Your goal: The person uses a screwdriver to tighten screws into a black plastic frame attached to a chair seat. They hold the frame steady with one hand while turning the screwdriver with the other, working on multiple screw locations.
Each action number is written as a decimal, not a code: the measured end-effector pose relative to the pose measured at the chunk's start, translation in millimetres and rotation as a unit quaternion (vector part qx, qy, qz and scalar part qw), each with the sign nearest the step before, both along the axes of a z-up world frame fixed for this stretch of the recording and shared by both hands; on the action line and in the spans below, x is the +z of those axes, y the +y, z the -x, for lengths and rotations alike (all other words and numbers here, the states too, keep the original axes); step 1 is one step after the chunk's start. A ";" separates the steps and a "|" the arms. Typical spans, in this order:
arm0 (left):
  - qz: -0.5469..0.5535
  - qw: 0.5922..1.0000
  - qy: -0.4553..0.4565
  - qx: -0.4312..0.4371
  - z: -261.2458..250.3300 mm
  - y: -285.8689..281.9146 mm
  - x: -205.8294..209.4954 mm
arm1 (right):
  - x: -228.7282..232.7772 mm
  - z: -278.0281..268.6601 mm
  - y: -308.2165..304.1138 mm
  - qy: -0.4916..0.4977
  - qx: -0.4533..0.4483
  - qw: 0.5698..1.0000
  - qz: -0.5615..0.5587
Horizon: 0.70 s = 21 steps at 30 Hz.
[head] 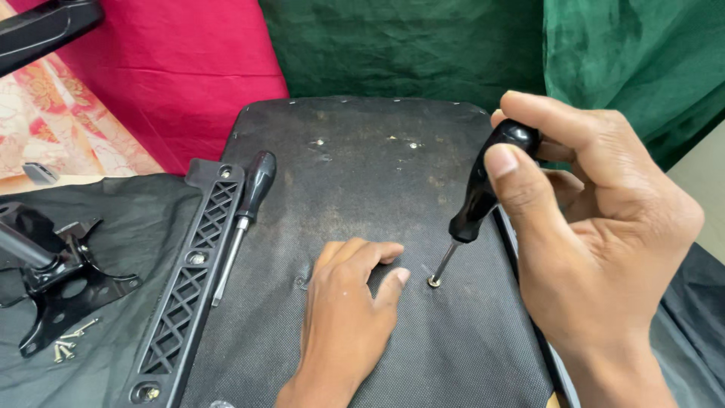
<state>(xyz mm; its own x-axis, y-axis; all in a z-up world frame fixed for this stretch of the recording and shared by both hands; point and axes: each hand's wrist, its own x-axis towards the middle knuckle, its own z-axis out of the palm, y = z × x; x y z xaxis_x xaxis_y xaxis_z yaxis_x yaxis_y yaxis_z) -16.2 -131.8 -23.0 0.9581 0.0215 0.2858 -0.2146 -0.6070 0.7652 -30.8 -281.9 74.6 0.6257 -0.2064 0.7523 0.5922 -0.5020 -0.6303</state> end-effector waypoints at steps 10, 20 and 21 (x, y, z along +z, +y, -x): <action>-0.056 0.989 -0.104 -0.093 1.6 -18.3 -0.6 | -1.8 1.5 4.6 -0.042 0.013 0.998 0.055; -0.053 0.990 -0.099 -0.082 -0.6 -22.4 0.8 | -2.9 1.6 9.1 -0.054 0.025 0.994 0.089; -0.054 0.990 -0.100 -0.083 0.1 -21.6 0.5 | -3.1 1.6 10.0 -0.055 0.027 0.994 0.092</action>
<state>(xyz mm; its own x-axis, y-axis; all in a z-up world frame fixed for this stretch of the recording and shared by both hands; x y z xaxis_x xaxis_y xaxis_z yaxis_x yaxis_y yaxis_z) -16.3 -153.5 -22.5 0.8700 -0.1715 0.4623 -0.4584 -0.6265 0.6303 -32.5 -271.8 71.4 0.5444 -0.0278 0.8384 0.6809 -0.5690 -0.4610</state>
